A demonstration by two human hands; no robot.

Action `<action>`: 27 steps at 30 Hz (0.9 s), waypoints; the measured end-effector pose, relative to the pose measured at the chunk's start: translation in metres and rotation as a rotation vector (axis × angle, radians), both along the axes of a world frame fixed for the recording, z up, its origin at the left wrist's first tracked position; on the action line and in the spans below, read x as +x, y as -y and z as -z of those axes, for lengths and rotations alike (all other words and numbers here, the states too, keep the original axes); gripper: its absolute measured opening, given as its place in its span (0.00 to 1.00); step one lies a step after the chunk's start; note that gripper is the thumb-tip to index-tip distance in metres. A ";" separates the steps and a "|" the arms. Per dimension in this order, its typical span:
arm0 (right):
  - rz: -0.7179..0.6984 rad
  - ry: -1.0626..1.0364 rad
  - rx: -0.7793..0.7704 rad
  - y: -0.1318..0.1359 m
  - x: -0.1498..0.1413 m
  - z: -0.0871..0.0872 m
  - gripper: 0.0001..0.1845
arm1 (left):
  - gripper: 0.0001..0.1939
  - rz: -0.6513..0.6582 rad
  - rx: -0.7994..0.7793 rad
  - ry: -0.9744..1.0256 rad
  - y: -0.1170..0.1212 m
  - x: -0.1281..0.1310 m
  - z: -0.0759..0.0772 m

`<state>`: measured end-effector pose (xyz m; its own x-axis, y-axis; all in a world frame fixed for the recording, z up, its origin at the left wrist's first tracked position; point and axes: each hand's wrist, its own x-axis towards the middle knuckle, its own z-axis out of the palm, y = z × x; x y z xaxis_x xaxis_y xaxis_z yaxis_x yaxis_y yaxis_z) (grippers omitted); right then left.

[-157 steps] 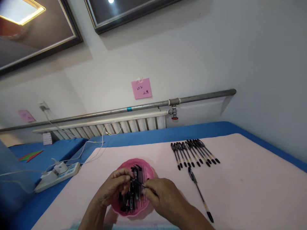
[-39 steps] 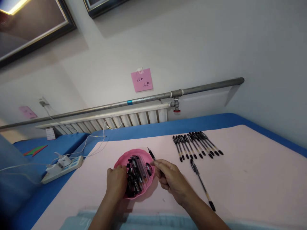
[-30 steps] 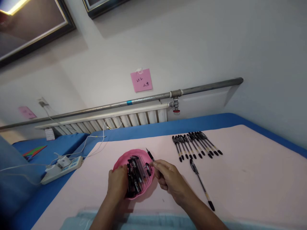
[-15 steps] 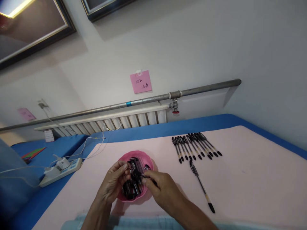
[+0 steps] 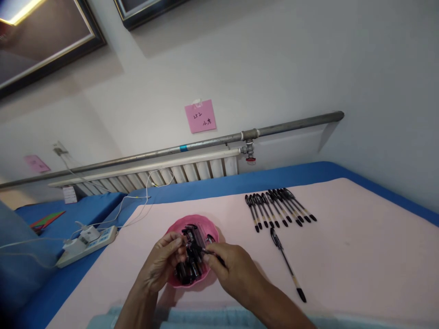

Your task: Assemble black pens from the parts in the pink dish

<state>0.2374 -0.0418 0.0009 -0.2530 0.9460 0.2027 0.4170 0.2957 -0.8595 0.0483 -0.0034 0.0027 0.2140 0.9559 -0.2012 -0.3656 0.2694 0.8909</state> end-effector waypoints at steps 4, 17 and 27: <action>0.002 0.081 0.076 0.001 0.004 -0.003 0.12 | 0.14 0.031 0.014 -0.087 0.000 -0.002 0.000; 0.019 -0.098 -0.173 0.002 -0.011 0.006 0.12 | 0.17 -0.024 -0.024 -0.042 0.003 0.001 -0.003; 0.035 -0.238 -0.291 0.005 -0.017 -0.002 0.11 | 0.15 -0.091 -0.039 0.000 0.010 0.019 -0.005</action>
<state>0.2208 -0.0468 0.0025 -0.1976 0.9799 -0.0262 0.2013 0.0144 -0.9794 0.0670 -0.0137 0.0074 0.1264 0.9629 -0.2386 -0.3901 0.2694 0.8805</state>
